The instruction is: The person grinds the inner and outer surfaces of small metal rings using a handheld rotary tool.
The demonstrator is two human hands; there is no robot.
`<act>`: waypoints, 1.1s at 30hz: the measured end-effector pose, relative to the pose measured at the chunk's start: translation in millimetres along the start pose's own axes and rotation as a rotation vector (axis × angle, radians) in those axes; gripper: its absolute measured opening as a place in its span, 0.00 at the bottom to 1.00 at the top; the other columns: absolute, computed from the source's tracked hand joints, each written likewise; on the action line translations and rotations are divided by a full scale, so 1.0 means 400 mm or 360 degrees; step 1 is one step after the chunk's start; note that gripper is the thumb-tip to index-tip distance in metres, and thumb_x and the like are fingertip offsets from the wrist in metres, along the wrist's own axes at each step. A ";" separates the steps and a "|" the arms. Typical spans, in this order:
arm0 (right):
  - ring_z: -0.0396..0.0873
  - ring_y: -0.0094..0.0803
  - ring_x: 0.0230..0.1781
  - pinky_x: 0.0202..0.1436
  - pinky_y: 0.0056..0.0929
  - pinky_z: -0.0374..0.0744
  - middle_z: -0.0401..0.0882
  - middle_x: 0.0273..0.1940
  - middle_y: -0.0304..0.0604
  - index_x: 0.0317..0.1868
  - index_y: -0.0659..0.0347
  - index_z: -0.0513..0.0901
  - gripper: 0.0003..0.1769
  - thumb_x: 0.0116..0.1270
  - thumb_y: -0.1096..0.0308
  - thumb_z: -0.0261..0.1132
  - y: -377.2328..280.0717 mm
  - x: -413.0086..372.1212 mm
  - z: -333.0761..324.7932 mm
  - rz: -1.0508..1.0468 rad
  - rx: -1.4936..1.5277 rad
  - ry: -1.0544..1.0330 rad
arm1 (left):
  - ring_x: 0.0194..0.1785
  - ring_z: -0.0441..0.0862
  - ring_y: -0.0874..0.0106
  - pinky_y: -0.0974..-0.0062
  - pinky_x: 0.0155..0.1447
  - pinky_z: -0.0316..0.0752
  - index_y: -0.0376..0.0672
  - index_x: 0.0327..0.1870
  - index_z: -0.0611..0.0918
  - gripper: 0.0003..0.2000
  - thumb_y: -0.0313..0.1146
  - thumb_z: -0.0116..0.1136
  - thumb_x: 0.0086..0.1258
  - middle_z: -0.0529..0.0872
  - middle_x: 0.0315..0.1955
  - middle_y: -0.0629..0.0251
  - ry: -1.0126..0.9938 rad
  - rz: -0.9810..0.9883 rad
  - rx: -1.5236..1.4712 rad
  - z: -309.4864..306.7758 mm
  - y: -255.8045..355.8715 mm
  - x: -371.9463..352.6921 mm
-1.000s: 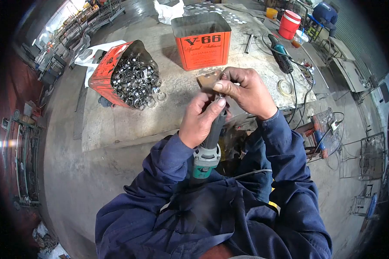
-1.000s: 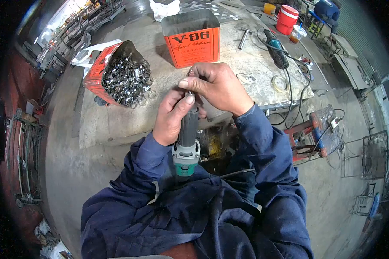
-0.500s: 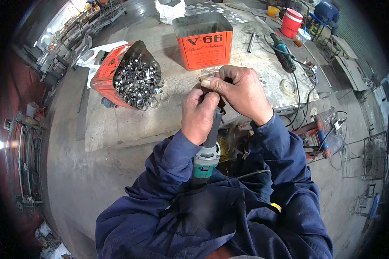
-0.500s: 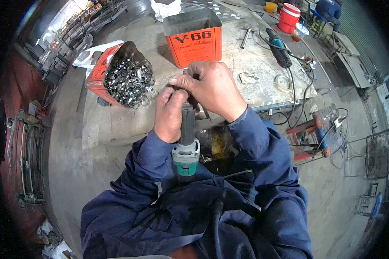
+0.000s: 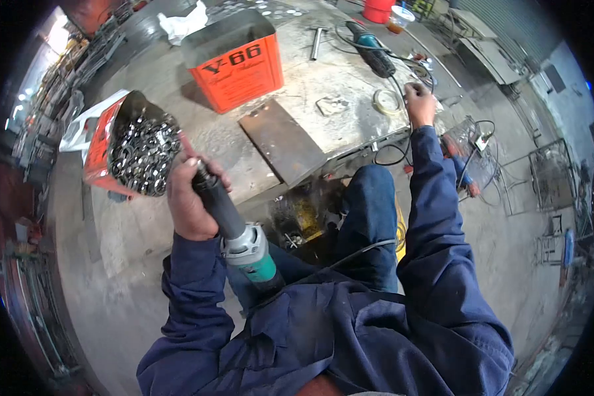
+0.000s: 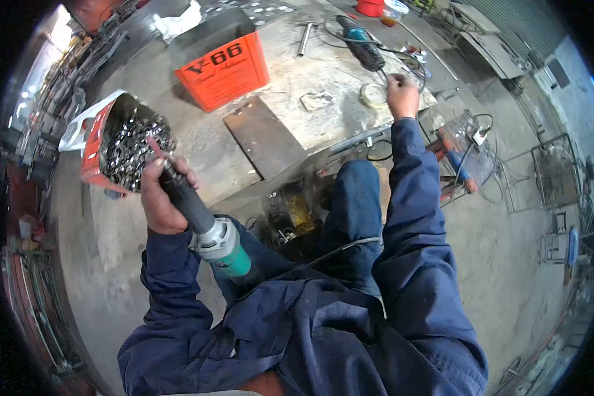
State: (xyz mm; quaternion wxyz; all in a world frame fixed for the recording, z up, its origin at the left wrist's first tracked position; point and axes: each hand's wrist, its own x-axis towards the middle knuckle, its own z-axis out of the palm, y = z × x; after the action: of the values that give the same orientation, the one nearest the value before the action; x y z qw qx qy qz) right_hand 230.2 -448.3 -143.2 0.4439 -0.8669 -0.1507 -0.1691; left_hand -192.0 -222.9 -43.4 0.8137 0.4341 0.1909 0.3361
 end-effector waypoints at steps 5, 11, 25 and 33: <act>0.79 0.48 0.47 0.50 0.43 0.76 0.77 0.52 0.47 0.48 0.49 0.81 0.17 0.59 0.67 0.56 0.077 -0.043 0.089 -0.0256 -0.0986 -0.0686 | 0.26 0.75 0.69 0.72 0.30 0.74 0.42 0.36 0.71 0.07 0.36 0.48 0.65 0.75 0.25 0.62 0.0035 -0.0035 0.0055 0.014 -0.021 0.027; 0.72 0.40 0.53 0.54 0.49 0.64 0.79 0.46 0.39 0.44 0.52 0.81 0.13 0.62 0.60 0.58 0.025 -0.088 0.102 -0.0652 -0.1059 -0.0651 | 0.24 0.77 0.69 0.74 0.28 0.75 0.41 0.33 0.72 0.07 0.34 0.48 0.64 0.76 0.24 0.61 0.0155 -0.0070 0.0117 0.039 -0.039 0.040; 0.68 0.30 0.27 0.41 0.33 0.69 0.68 0.23 0.41 0.37 0.64 0.70 0.07 0.61 0.69 0.54 -0.465 -0.476 -0.020 0.0382 0.2677 -0.1742 | 0.25 0.80 0.72 0.77 0.28 0.75 0.39 0.35 0.72 0.09 0.36 0.46 0.65 0.78 0.53 0.53 -0.0157 -0.0056 0.0205 0.085 -0.068 0.040; 0.75 0.34 0.26 0.42 0.33 0.75 0.74 0.24 0.46 0.46 0.68 0.72 0.15 0.61 0.67 0.54 -0.542 -0.499 -0.099 0.0468 0.2251 -0.1391 | 0.23 0.79 0.73 0.77 0.27 0.74 0.40 0.36 0.73 0.08 0.35 0.48 0.65 0.76 0.26 0.66 -0.0166 0.0019 0.0185 0.078 -0.047 0.012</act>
State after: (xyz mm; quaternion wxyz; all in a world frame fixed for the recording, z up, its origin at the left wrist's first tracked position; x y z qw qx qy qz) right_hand -44.6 -381.5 -50.8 0.8014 -0.3829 -0.2648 0.3754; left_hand -162.8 -244.9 -41.9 0.7940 0.4986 0.1650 0.3062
